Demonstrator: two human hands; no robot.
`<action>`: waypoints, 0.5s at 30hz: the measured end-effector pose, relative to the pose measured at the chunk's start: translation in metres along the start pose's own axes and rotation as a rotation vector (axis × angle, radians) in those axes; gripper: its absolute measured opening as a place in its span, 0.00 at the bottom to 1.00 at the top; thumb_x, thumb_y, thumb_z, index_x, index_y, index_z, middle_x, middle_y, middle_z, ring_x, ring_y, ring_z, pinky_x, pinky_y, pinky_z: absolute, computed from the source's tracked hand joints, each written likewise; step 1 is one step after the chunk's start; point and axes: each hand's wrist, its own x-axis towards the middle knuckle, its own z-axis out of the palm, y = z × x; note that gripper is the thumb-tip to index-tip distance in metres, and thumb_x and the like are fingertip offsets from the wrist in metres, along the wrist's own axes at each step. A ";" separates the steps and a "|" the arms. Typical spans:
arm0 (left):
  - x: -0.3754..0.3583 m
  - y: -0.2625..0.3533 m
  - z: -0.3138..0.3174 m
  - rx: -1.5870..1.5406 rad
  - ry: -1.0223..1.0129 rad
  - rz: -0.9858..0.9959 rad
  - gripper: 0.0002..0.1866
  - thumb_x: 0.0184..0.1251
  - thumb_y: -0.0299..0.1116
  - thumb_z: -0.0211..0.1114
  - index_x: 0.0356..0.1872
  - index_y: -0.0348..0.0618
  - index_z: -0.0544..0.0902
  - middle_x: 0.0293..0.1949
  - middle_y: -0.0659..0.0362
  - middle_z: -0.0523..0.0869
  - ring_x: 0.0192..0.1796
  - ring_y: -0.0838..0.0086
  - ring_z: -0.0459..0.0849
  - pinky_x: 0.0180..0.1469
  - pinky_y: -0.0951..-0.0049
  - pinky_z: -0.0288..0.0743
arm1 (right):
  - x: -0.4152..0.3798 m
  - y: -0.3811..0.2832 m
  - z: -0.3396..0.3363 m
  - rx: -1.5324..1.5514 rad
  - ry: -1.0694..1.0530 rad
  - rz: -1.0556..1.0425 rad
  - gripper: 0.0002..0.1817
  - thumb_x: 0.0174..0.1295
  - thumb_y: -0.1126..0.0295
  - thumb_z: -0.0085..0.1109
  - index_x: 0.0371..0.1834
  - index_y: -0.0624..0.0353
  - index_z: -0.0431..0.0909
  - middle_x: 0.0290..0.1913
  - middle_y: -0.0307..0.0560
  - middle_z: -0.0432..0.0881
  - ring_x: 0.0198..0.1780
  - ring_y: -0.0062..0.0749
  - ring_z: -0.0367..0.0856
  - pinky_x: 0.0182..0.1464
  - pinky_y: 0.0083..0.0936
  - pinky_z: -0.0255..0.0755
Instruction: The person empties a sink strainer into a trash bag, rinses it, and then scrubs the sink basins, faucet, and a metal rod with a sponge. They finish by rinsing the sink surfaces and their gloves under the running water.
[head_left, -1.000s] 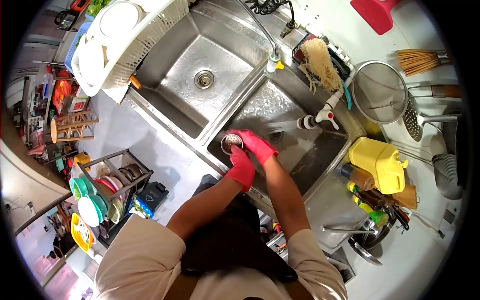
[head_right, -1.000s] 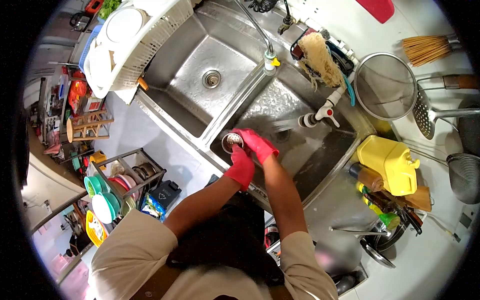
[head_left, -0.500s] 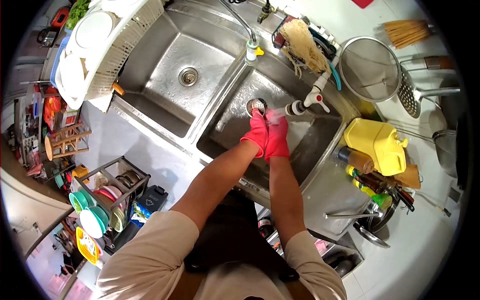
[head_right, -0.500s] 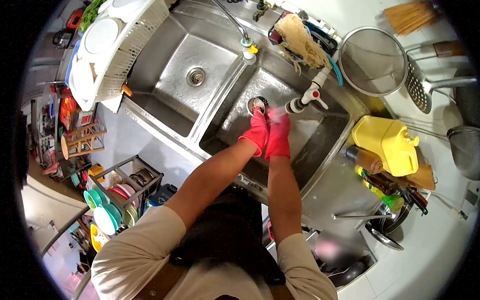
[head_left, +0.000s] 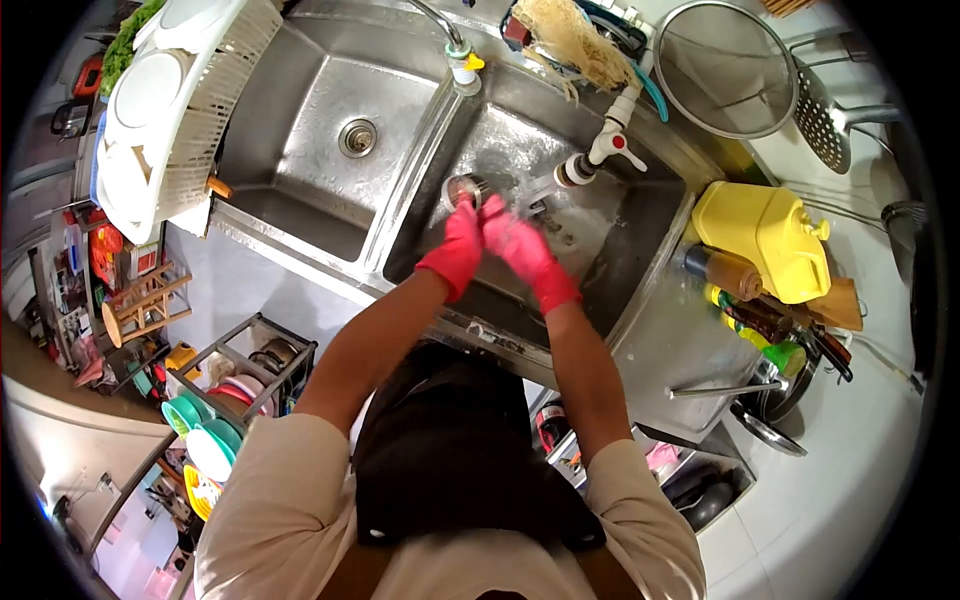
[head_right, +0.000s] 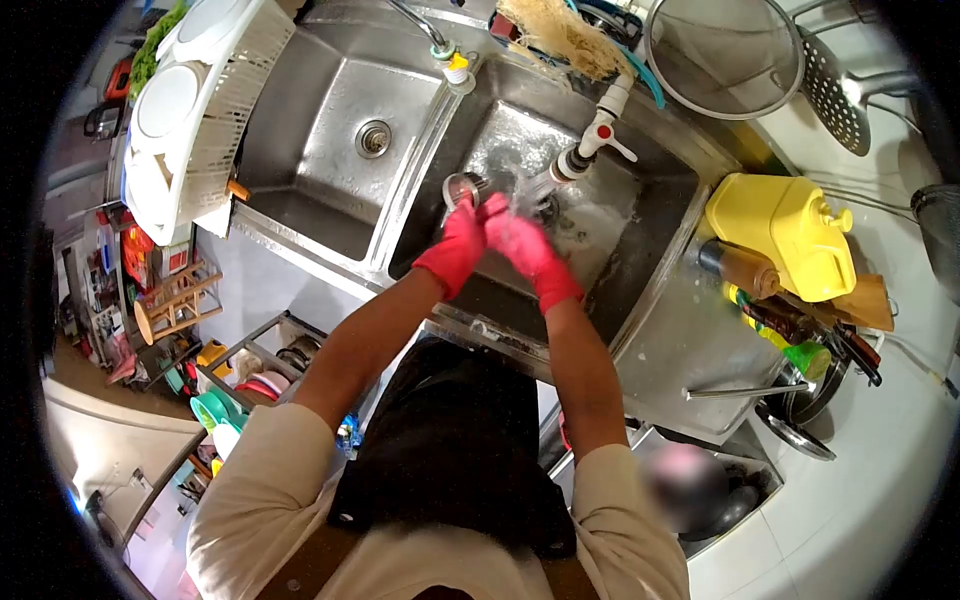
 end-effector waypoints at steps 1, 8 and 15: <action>-0.024 0.017 -0.002 0.114 0.135 -0.074 0.29 0.67 0.61 0.43 0.47 0.45 0.78 0.46 0.56 0.84 0.47 0.62 0.82 0.56 0.62 0.69 | -0.019 0.008 0.004 -0.087 -0.083 0.144 0.16 0.67 0.64 0.47 0.49 0.62 0.76 0.40 0.46 0.81 0.39 0.35 0.80 0.46 0.30 0.72; -0.039 0.028 -0.027 0.343 0.324 -0.113 0.30 0.67 0.63 0.39 0.49 0.51 0.77 0.43 0.64 0.86 0.46 0.71 0.80 0.54 0.66 0.64 | -0.077 -0.031 -0.017 -1.945 0.155 0.427 0.15 0.60 0.59 0.54 0.42 0.56 0.81 0.42 0.42 0.83 0.48 0.34 0.79 0.50 0.33 0.71; -0.007 -0.003 0.072 0.023 0.065 0.014 0.32 0.65 0.62 0.46 0.43 0.39 0.80 0.36 0.56 0.85 0.38 0.64 0.82 0.45 0.70 0.75 | 0.007 -0.043 0.026 -0.538 0.408 -0.640 0.12 0.64 0.66 0.50 0.43 0.64 0.74 0.36 0.42 0.81 0.41 0.41 0.81 0.46 0.31 0.75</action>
